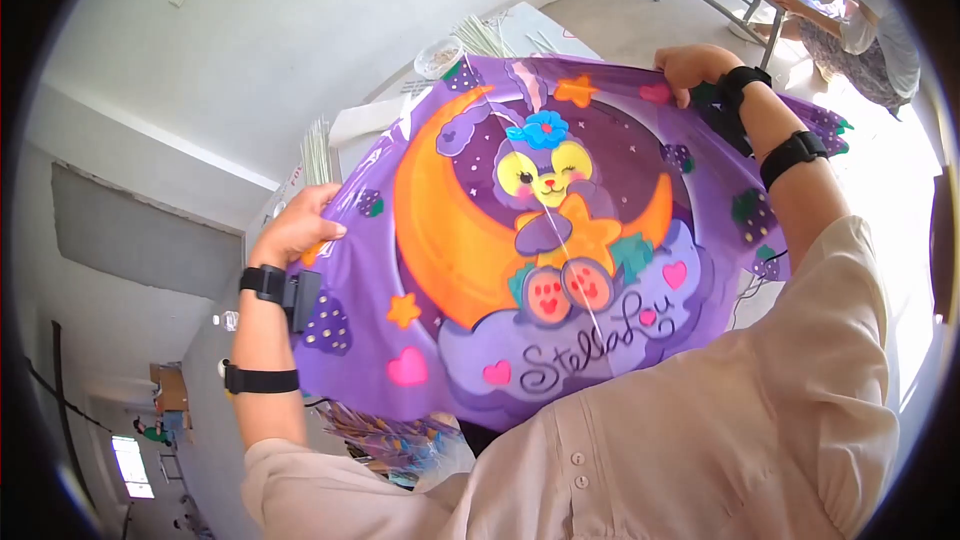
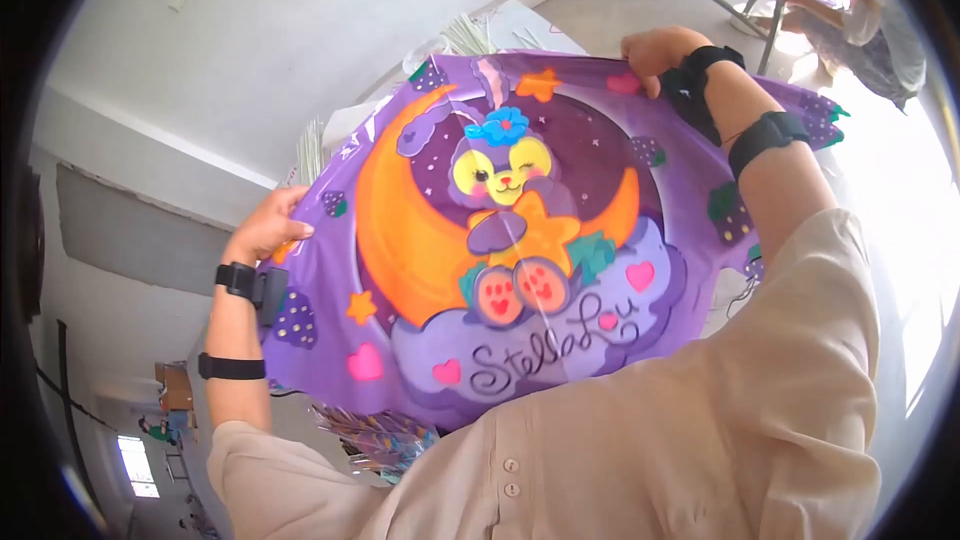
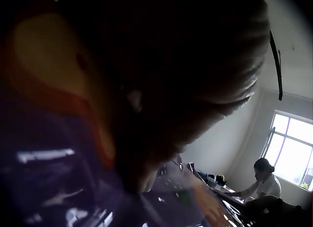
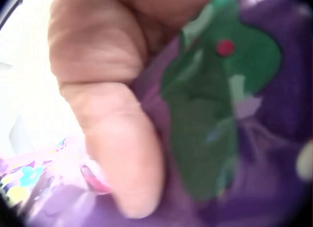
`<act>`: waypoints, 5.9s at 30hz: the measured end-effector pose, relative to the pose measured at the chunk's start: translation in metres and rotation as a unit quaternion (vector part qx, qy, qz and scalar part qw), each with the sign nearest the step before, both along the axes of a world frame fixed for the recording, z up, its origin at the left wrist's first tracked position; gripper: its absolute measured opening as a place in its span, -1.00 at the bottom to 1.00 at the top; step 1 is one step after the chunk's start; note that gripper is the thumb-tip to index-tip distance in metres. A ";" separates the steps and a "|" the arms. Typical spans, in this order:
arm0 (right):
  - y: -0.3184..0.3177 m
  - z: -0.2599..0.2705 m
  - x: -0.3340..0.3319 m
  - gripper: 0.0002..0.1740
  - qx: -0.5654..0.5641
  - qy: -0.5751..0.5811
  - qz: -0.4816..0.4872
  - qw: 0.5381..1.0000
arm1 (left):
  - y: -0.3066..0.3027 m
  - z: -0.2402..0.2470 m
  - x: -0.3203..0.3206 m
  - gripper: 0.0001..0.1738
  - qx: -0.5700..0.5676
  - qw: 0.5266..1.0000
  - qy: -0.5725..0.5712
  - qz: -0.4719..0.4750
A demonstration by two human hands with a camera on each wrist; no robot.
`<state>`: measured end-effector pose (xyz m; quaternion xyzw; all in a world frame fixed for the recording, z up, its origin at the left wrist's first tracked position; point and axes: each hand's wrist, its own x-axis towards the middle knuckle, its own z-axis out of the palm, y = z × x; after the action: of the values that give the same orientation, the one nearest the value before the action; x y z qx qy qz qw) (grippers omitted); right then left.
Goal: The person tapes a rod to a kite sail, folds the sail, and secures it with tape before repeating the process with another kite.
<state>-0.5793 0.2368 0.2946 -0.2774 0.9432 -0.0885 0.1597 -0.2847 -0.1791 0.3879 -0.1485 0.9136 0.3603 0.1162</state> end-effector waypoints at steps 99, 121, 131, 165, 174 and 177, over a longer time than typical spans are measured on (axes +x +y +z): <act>-0.081 -0.156 0.045 -0.17 -0.413 -0.426 0.036 0.804 | 0.058 -0.039 -0.121 -0.70 0.180 0.960 -0.018 0.214; -0.236 -0.167 -0.020 -0.53 -0.470 -0.365 0.095 0.798 | 0.087 0.071 -0.098 -0.57 -0.002 0.956 -0.166 0.241; -0.261 -0.195 -0.001 -0.53 -0.436 -0.199 -0.005 0.878 | 0.041 0.084 -0.092 -0.48 -0.096 0.949 -0.218 0.206; -0.368 -0.189 0.095 -0.24 -0.612 -0.102 0.017 0.784 | 0.104 0.119 -0.023 -0.19 -0.135 0.955 -0.025 0.264; -0.407 -0.259 0.169 -0.19 -0.640 -0.445 0.252 0.573 | 0.078 0.054 -0.015 -0.32 -0.015 0.970 0.121 0.212; -0.389 -0.254 0.176 -0.22 -0.670 -0.487 0.284 0.483 | 0.098 0.038 -0.037 -0.45 0.023 0.964 0.151 0.219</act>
<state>-0.4031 -0.1525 0.0403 -0.4656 0.2401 -0.7644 0.3758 -0.3213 -0.0806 0.4259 -0.2862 0.8572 0.4160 -0.1018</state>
